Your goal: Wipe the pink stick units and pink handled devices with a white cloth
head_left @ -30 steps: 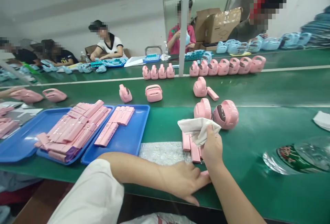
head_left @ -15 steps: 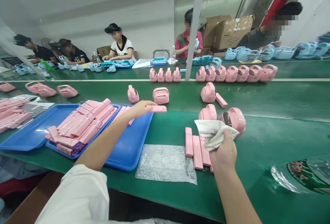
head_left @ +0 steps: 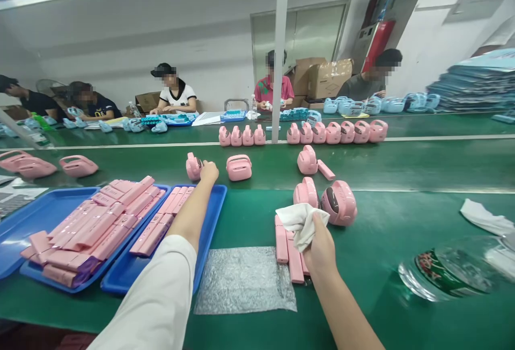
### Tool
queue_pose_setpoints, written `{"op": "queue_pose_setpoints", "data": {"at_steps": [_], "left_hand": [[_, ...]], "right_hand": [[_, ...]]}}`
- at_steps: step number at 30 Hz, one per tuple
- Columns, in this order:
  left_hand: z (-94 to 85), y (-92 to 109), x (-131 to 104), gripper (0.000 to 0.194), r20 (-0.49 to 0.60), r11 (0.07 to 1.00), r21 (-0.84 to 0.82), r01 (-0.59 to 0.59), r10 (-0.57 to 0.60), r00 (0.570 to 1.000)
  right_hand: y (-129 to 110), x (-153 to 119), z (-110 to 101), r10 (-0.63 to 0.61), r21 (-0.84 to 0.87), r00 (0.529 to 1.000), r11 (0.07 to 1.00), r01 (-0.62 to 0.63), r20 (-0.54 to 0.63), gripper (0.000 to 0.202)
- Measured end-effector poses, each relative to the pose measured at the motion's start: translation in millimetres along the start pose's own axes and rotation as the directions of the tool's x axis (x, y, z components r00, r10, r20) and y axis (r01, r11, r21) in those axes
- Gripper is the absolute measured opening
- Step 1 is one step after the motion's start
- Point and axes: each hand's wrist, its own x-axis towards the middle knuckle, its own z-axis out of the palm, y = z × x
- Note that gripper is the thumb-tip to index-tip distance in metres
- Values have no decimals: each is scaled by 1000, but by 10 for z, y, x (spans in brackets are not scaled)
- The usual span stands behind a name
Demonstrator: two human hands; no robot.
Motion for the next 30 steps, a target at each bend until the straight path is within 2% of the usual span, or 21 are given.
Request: {"op": "queue_pose_setpoints", "data": {"at_steps": [2,4,9,12,15,16,20,22,24,26,28,30], "left_hand": [[70,94,70,38,-31,1000,3,8,-8,999],[140,205,120,39,-43,999,-13,-34,33,999],[281,422,108,37,45,991,-68,-116,119,992],[248,466,14,35,39,982,-118,-147,152,988],[86,462,-148,25,5,947,-208,-247,253,967],[14,455,-226,22,-6,925,-246,-289,297,955],[-260,409,-691,35,-6,792,-424,-438,481,876],[-335,381,-1007,28,26,718,-504,-480,568,823],[-341,345,-1342,19,53,602,-640,-477,654,755],[-278,301,-1658,15,52,454,-805,-382,695,717],[-164,260,-1923,17,62,350,-906,-236,664,745],[-33,236,-2117,19,120,340,-934,-108,585,802]], "right_hand": [[9,-13,3,32,3,999,999,-32,-6,41],[16,-23,3,60,13,998,998,-60,-5,42],[21,-26,1,92,33,991,995,-95,101,40],[21,-17,3,86,37,989,995,-92,123,42],[30,0,-4,80,51,987,995,-88,136,38],[36,7,-9,73,48,987,996,-81,145,36],[75,32,-19,37,10,993,999,-39,114,33],[107,31,-9,36,-10,995,999,-35,90,32],[153,13,1,42,-38,996,999,-39,81,34],[215,-27,-4,59,-87,995,995,-51,86,37],[286,-86,-29,100,-194,986,978,-73,136,42],[353,-158,-66,151,-321,963,944,-73,225,47]]}}
